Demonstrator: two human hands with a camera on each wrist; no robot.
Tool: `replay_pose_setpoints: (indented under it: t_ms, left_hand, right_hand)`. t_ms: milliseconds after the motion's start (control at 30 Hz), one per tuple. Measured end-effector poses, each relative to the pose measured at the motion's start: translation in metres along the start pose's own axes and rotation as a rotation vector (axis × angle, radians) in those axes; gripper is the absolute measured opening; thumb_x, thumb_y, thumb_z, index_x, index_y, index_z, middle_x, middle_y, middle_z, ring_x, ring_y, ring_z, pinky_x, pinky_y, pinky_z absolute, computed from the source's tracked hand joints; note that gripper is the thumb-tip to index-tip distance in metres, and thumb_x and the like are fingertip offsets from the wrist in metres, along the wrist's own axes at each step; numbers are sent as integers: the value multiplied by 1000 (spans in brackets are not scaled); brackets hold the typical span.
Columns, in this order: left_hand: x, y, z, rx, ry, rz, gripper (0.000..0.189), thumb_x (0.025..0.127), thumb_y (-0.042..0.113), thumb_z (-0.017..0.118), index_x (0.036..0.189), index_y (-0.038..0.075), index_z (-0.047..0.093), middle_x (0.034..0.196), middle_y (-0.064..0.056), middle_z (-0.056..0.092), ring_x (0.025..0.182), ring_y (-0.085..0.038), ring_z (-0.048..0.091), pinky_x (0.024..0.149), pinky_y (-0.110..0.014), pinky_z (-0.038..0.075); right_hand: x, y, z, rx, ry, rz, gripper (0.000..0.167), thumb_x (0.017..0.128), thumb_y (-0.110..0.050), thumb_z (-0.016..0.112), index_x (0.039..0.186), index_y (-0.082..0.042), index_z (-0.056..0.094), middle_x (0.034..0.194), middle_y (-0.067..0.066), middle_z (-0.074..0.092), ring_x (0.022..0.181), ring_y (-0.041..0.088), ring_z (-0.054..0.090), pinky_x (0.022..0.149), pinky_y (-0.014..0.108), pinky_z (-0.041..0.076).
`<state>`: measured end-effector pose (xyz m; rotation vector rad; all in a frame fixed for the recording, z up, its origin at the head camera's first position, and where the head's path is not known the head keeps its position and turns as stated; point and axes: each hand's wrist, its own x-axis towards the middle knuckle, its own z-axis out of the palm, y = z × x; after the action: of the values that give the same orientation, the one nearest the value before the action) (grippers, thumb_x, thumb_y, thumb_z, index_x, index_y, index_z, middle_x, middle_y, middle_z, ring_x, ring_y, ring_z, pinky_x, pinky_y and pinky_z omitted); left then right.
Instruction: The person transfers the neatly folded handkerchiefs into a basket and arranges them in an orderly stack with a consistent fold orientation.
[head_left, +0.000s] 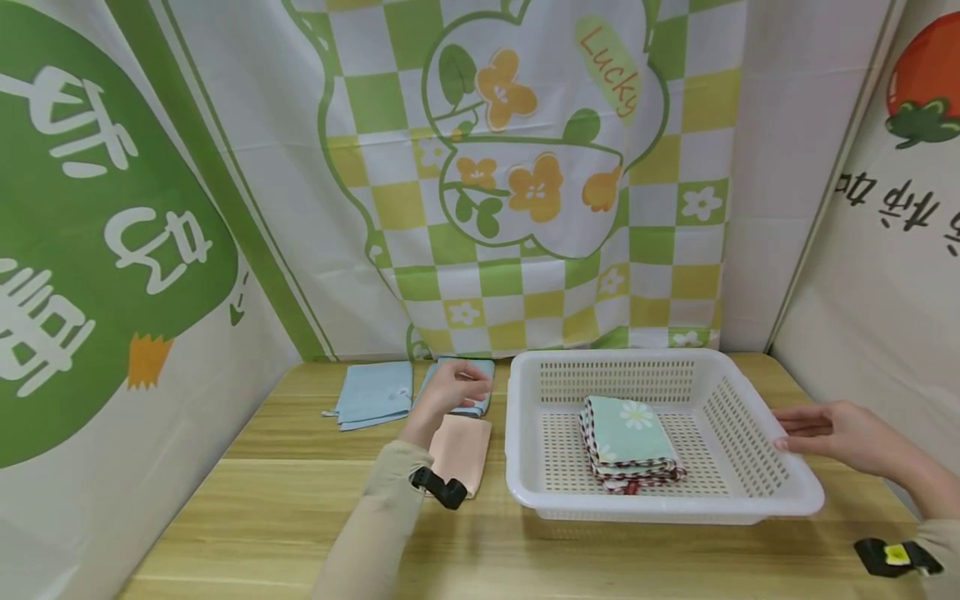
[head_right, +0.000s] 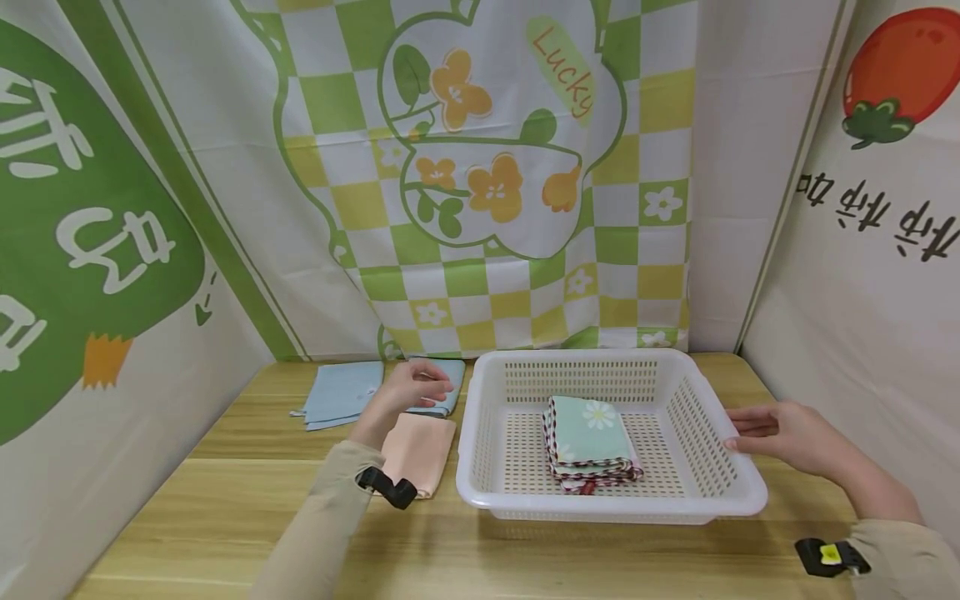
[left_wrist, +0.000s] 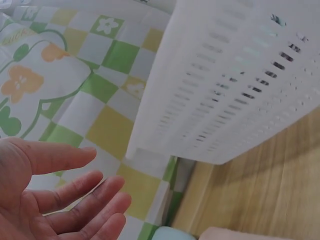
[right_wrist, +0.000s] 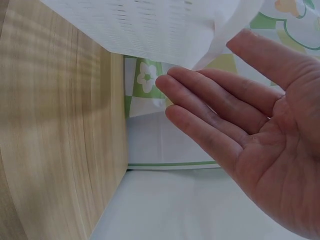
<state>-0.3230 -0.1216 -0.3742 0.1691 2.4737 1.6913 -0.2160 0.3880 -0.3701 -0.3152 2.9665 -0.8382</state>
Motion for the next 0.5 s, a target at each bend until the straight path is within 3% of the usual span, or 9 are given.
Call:
replay_pose_setpoints:
  t_ms: [133,500]
  left_hand:
    - [-1,-6,-3,-3,13,-33,25,87,20,69,106,5,65,103,-13,67,94,-31,65,88,-47,52]
    - [-4,-22,-14,20,42,-30,28,87,19,69,109,2,64,101,-14,68,88,-25,67,85,-45,54]
  right_hand:
    - [1,0,0,-15,2,2,62,86,-33,70,123,14,54,105,22,68,82,8,67,65,23,55]
    - [1,0,0,-35,1,3,62,86,-34,70,123,13,55,105,21,69,81,3,66,65,23,55]
